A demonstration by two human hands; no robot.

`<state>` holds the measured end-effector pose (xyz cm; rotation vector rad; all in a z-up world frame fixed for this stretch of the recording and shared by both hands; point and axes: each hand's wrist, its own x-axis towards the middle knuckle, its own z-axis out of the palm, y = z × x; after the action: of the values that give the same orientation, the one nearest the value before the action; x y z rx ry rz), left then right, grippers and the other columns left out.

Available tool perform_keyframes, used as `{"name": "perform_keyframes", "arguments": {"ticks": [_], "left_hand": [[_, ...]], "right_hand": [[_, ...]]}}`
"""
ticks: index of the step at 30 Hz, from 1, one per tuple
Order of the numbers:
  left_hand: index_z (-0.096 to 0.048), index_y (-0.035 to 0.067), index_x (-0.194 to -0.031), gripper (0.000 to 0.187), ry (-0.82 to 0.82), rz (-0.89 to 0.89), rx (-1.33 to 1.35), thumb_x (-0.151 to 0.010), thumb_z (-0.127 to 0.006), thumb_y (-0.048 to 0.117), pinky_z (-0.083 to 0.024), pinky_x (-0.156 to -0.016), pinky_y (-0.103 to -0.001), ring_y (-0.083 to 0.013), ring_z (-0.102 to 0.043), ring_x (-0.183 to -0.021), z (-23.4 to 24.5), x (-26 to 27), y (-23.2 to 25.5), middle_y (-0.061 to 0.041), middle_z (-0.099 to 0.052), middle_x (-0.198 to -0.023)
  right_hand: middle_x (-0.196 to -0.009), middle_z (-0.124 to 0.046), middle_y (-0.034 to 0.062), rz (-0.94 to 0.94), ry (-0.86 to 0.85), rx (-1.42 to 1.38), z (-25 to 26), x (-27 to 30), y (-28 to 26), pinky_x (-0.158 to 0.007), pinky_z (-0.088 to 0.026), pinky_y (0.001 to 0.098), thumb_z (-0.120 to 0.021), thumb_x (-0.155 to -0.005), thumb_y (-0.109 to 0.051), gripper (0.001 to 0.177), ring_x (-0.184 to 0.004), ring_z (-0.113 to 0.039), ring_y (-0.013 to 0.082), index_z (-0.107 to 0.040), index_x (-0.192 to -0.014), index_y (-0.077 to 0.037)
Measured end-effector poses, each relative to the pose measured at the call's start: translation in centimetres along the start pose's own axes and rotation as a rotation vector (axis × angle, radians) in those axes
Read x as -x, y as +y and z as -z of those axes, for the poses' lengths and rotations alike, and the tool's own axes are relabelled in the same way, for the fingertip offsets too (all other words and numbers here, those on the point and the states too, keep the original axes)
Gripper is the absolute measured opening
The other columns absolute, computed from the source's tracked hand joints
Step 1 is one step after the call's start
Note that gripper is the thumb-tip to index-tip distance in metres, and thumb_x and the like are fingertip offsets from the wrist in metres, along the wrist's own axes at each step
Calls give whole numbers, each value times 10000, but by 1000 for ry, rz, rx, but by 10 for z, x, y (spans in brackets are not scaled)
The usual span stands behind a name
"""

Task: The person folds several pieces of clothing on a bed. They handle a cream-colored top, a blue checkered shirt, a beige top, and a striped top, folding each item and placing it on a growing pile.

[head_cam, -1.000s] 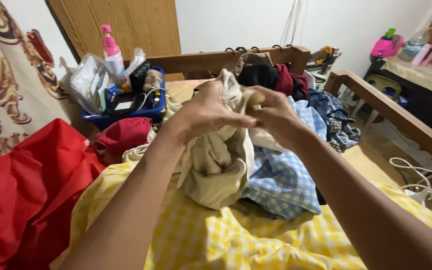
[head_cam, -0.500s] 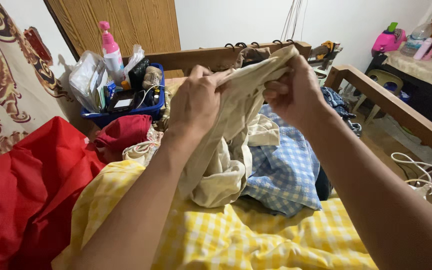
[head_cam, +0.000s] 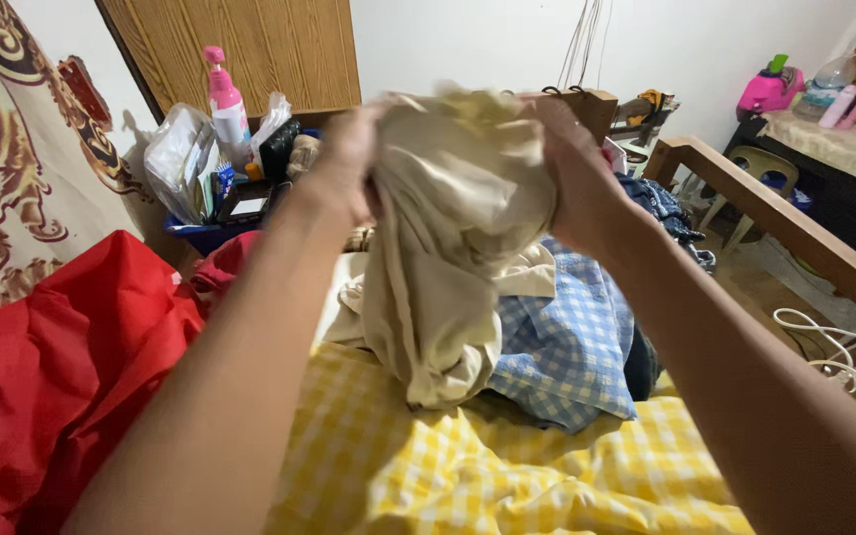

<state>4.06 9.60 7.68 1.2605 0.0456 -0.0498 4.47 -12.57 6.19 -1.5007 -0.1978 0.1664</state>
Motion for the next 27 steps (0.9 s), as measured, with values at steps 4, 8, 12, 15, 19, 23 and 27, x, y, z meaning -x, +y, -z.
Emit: {"name": "perform_keyframes", "arguments": {"ticks": [4, 8, 12, 15, 19, 23, 27], "left_hand": [[-665, 62, -1012, 428, -252, -168, 56, -936, -660, 483, -572, -767, -504, -297, -668, -854, 25, 2, 15, -151, -677, -949], [-673, 62, -1180, 638, -229, -360, -922, -717, -896, 440, -561, -909, -411, -267, -685, -1046, 24, -12, -28, -116, -709, -1136], [-764, 51, -1153, 422, 20, -386, -1239, -786, -669, 238, -594, -899, -413, -267, -766, -1005, 30, -38, -69, -173, -800, -1114], [-695, -54, -1184, 420, 311, -200, -722, -893, -570, 223, -596, -868, -458, -287, -760, -1009, 37, -47, -40, -231, -781, -1131], [-694, 2, -1166, 387, 15, -100, -521, -843, -673, 214, -618, -823, -474, -325, -742, -921, 19, -9, -16, -219, -759, -1062], [-697, 13, -1212, 573, -193, -473, -902, -706, -841, 240, -596, -819, -461, -316, -744, -917, 30, 5, -29, -199, -769, -1073], [-769, 164, -1264, 384, 239, -759, -1195, -917, -604, 190, -622, -903, -422, -289, -773, -1014, 58, -13, -62, -159, -801, -1136]], "right_hand": [[-1204, -705, 143, -88, 21, 1387, 7, -4, 24, -924, -645, 380, -785, -847, -209, 568, -993, -728, 255, -541, -1344, -79], [-1106, -768, 126, 18, 164, 409, 24, -20, 38, -902, -620, 391, -639, -917, -177, 360, -951, -758, 225, -708, -1240, -32], [-1024, -756, 70, 2, 29, -309, 14, -23, 35, -836, -646, 396, -628, -906, -254, 448, -862, -767, 180, -630, -1288, -20], [-986, -751, 96, 12, -125, 207, 16, -15, 26, -733, -636, 417, -740, -831, -202, 459, -752, -717, 200, -652, -1258, -61], [-962, -744, 141, 191, 161, 1482, 19, -31, 27, -723, -600, 354, -781, -902, -256, 294, -765, -676, 215, -735, -1088, -33], [-886, -751, 102, -40, 87, 210, 40, -35, 23, -565, -614, 293, -767, -813, -127, 302, -660, -687, 161, -737, -1071, 28], [-864, -739, 91, -134, 24, 280, 18, -16, 22, -573, -610, 311, -766, -847, -267, 307, -642, -667, 168, -730, -1060, -49]]}}
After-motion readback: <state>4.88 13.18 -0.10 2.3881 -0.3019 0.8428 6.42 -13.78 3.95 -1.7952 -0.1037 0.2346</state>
